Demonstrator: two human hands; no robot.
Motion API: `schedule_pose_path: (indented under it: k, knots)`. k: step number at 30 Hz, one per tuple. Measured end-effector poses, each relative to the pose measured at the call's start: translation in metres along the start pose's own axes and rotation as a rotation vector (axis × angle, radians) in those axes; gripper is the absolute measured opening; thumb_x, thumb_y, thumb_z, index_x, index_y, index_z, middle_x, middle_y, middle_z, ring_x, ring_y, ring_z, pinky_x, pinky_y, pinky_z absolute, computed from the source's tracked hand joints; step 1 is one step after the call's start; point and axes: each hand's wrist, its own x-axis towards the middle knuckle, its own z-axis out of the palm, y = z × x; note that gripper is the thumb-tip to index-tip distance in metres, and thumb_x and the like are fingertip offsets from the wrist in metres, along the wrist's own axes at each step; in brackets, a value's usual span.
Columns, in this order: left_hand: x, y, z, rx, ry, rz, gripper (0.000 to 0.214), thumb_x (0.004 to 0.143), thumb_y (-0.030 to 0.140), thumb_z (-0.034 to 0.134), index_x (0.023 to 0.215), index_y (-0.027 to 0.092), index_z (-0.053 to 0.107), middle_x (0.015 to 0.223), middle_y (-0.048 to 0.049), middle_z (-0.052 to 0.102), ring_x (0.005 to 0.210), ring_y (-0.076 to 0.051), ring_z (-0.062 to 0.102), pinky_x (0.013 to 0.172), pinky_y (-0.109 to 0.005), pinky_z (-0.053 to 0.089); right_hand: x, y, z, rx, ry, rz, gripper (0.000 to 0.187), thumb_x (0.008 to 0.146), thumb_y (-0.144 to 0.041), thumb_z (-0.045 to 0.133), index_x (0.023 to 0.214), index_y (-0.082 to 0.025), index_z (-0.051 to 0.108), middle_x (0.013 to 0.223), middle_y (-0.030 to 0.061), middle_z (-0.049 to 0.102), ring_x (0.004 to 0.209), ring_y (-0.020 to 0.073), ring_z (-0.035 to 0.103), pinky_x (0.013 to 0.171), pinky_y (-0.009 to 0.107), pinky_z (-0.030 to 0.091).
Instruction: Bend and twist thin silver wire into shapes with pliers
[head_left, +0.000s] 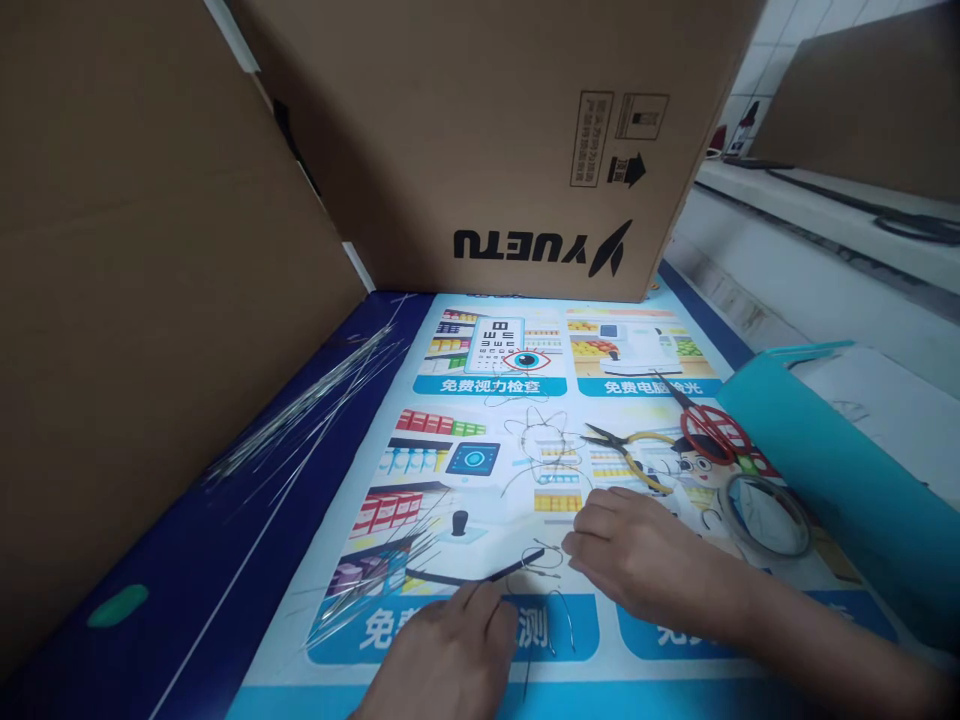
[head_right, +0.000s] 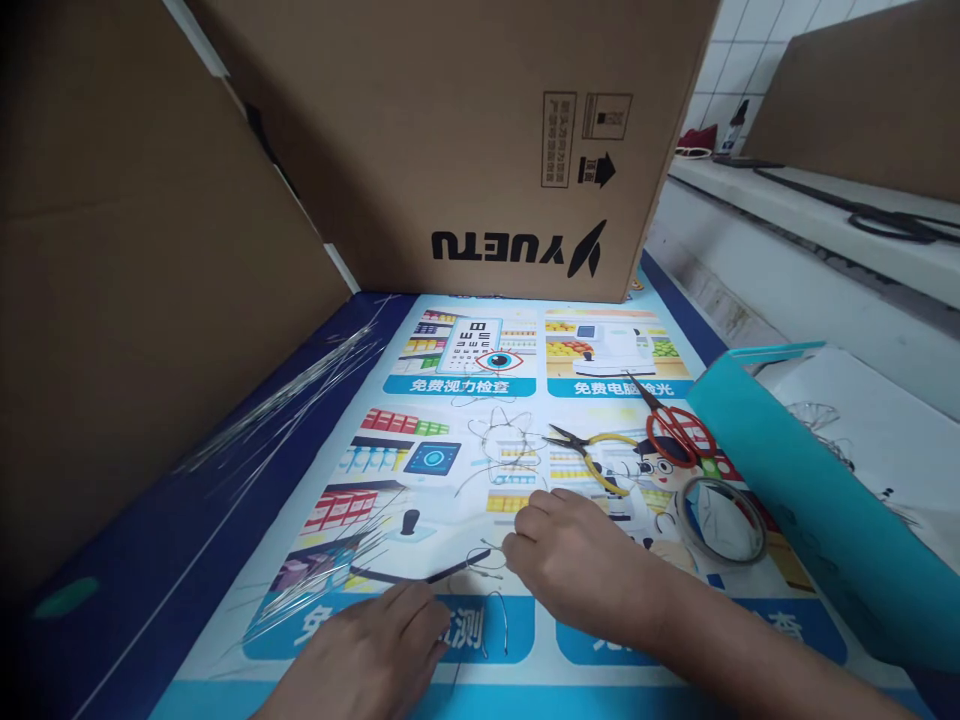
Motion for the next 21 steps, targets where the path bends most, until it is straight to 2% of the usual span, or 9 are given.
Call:
schedule_pose_path:
  k: [4, 12, 21]
  knots:
    - [-0.003, 0.003, 0.005, 0.100, -0.005, 0.038, 0.024, 0.068, 0.001, 0.048, 0.078, 0.018, 0.060, 0.075, -0.0059, 0.063, 0.063, -0.023, 0.058, 0.052, -0.030, 0.046, -0.001, 0.003, -0.002, -0.002, 0.002, 0.003, 0.017, 0.088, -0.016, 0.041, 0.082, -0.017, 0.057, 0.077, 0.0045, 0.057, 0.077, 0.0175, 0.045, 0.070, 0.032, 0.031]
    - [-0.001, 0.003, 0.001, 0.128, -0.061, 0.027, 0.026, 0.065, -0.002, 0.046, 0.077, 0.017, 0.058, 0.075, -0.0071, 0.063, 0.062, -0.024, 0.058, 0.052, -0.032, 0.047, 0.000, 0.002, -0.002, -0.018, -0.047, -0.003, 0.018, 0.088, -0.016, 0.040, 0.080, -0.017, 0.056, 0.076, 0.0040, 0.057, 0.075, 0.0175, 0.046, 0.069, 0.032, 0.032]
    - [-0.004, -0.015, 0.004, 0.026, 0.058, 0.067, 0.025, 0.072, 0.000, 0.039, 0.077, 0.018, 0.056, 0.074, -0.0056, 0.062, 0.058, -0.019, 0.057, 0.050, -0.026, 0.040, -0.002, 0.005, -0.001, -0.032, -0.043, 0.012, 0.021, 0.089, -0.017, 0.039, 0.077, -0.017, 0.057, 0.073, 0.0044, 0.057, 0.074, 0.0176, 0.046, 0.068, 0.032, 0.032]
